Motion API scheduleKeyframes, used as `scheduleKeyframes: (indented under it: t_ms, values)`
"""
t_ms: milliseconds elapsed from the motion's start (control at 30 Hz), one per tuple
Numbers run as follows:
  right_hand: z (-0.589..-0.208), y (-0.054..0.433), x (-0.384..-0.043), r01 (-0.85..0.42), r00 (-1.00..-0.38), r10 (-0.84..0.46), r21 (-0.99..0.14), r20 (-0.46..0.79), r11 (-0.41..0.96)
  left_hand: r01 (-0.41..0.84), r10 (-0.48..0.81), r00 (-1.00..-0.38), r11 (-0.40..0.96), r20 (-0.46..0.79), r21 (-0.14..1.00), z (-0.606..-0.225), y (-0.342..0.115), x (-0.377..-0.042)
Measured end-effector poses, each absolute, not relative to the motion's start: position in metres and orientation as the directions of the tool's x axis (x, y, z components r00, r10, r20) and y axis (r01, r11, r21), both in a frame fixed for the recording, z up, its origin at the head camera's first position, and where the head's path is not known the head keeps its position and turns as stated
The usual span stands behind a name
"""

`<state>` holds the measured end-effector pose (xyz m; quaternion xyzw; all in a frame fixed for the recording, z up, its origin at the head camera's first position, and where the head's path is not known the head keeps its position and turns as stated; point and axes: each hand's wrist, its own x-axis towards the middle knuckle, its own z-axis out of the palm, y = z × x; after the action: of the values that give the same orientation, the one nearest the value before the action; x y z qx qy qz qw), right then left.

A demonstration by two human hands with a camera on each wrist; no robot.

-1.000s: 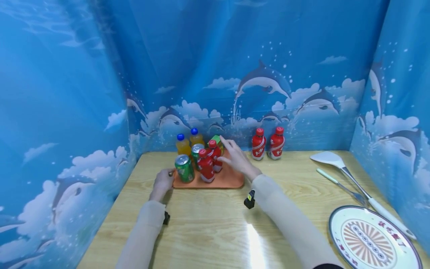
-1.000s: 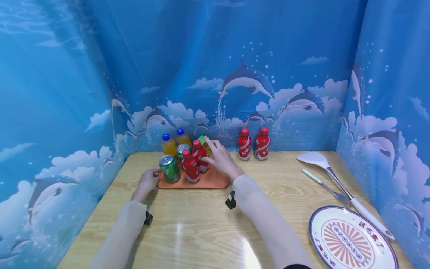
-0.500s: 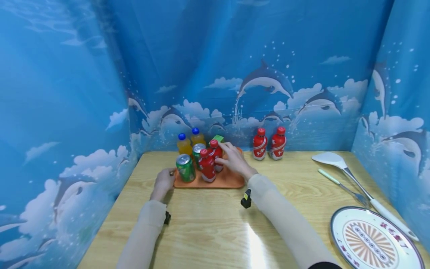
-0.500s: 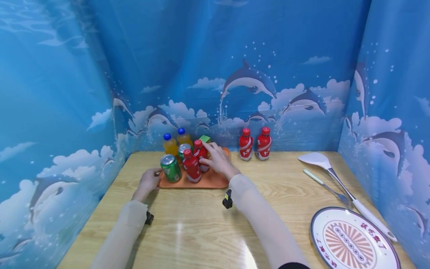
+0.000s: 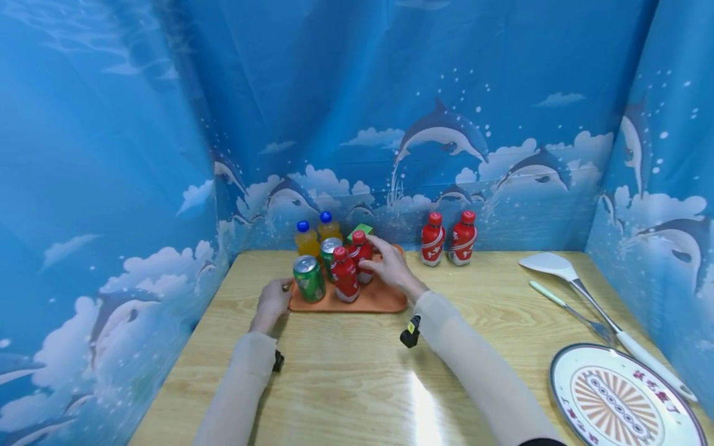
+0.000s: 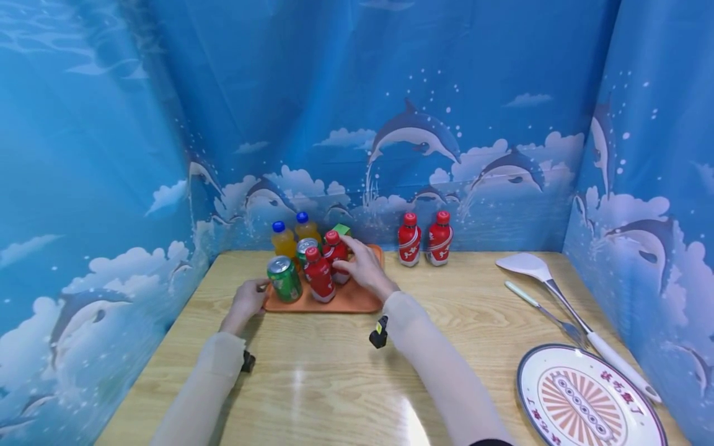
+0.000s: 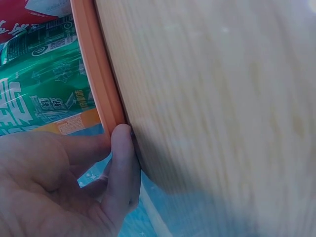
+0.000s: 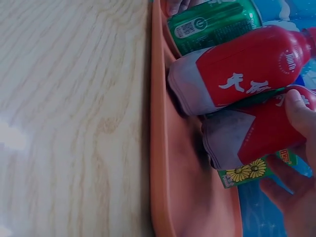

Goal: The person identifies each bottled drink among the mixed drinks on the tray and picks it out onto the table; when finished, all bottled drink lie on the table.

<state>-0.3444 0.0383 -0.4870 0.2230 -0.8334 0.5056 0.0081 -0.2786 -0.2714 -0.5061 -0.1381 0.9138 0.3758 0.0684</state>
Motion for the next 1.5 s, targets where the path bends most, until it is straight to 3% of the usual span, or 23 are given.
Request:
scheduleKeyframes:
  t_ms: [133, 833, 1033, 1500]
  values:
    - [-0.485, 0.040, -0.345, -0.399, -0.887, -0.373, -0.859, 0.273, 0.321, -0.306, -0.204, -0.952, 0.679, -0.229, 0.667, -0.507, -0.272, -0.280]
    - [-0.461, 0.048, -0.343, -0.369, -0.905, -0.321, -0.890, 0.278, 0.268, -0.310, -0.207, -0.951, 0.687, -0.231, 0.658, -0.507, -0.272, -0.280]
    - [-0.451, 0.053, -0.342, -0.276, -0.913, -0.346, -0.951, 0.215, 0.138, -0.318, -0.214, -0.948, 0.696, -0.236, 0.644, -0.508, -0.272, -0.282]
    - [-0.438, 0.074, -0.347, -0.059, -0.895, -0.442, -0.998, 0.060, -0.016, -0.317, -0.209, -0.948, 0.690, -0.240, 0.651, -0.507, -0.271, -0.282]
